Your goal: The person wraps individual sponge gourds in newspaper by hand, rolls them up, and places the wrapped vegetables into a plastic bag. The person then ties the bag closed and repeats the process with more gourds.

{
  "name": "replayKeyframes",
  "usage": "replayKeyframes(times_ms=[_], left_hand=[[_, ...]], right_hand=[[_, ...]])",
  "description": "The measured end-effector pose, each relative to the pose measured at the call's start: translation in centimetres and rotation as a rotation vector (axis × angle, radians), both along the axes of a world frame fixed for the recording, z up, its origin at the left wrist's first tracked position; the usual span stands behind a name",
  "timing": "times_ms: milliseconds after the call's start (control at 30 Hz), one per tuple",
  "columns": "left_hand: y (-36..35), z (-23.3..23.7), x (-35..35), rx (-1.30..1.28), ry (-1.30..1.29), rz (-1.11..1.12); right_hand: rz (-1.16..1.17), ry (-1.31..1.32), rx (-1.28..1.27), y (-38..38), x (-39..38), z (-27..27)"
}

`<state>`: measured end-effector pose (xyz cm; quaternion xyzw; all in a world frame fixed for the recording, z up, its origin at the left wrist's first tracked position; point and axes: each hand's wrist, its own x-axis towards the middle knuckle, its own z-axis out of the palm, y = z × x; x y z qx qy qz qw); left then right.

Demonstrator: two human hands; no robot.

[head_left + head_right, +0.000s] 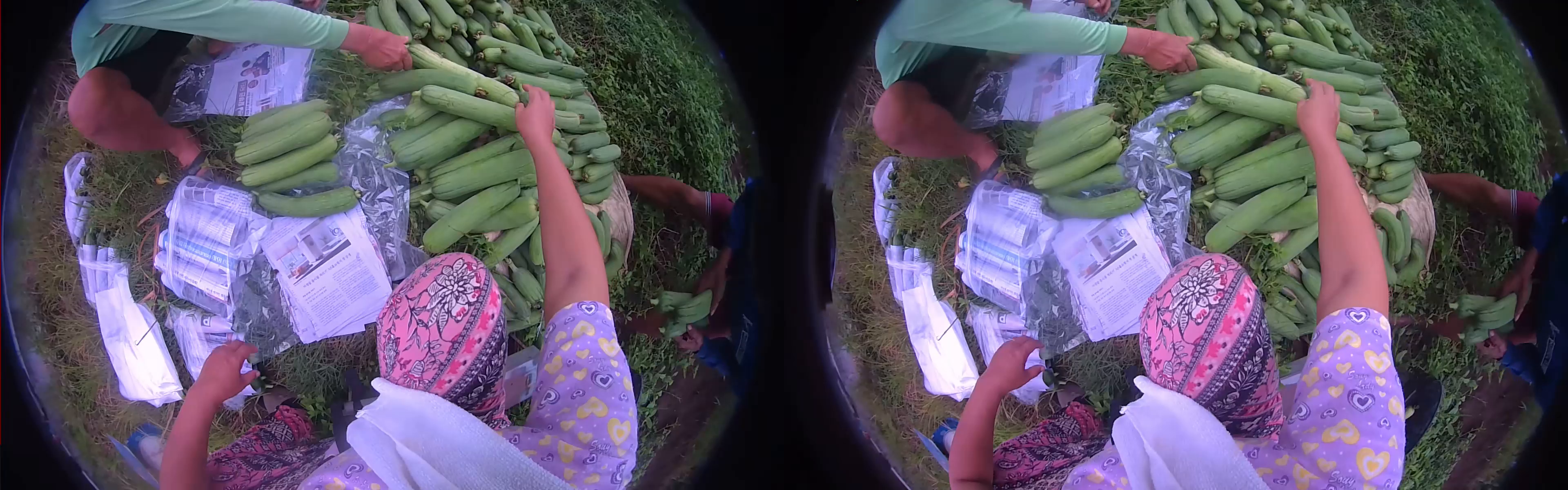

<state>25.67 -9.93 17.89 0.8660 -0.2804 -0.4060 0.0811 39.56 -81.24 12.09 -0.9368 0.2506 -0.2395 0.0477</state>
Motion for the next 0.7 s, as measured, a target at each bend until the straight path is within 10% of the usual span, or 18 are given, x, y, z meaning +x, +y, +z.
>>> replayKeyframes(times_ms=[467, 700], left_hand=[[-6.6, -6.5, -1.3, 0.01, -0.089, -0.076], [-7.9, -10.9, -5.1, 0.042, -0.042, -0.183]], right_hand=[[-0.063, 0.849, -0.284, -4.7, 5.2, 1.1], [0.015, 0.674, -0.271, -6.2, 4.7, -0.8]])
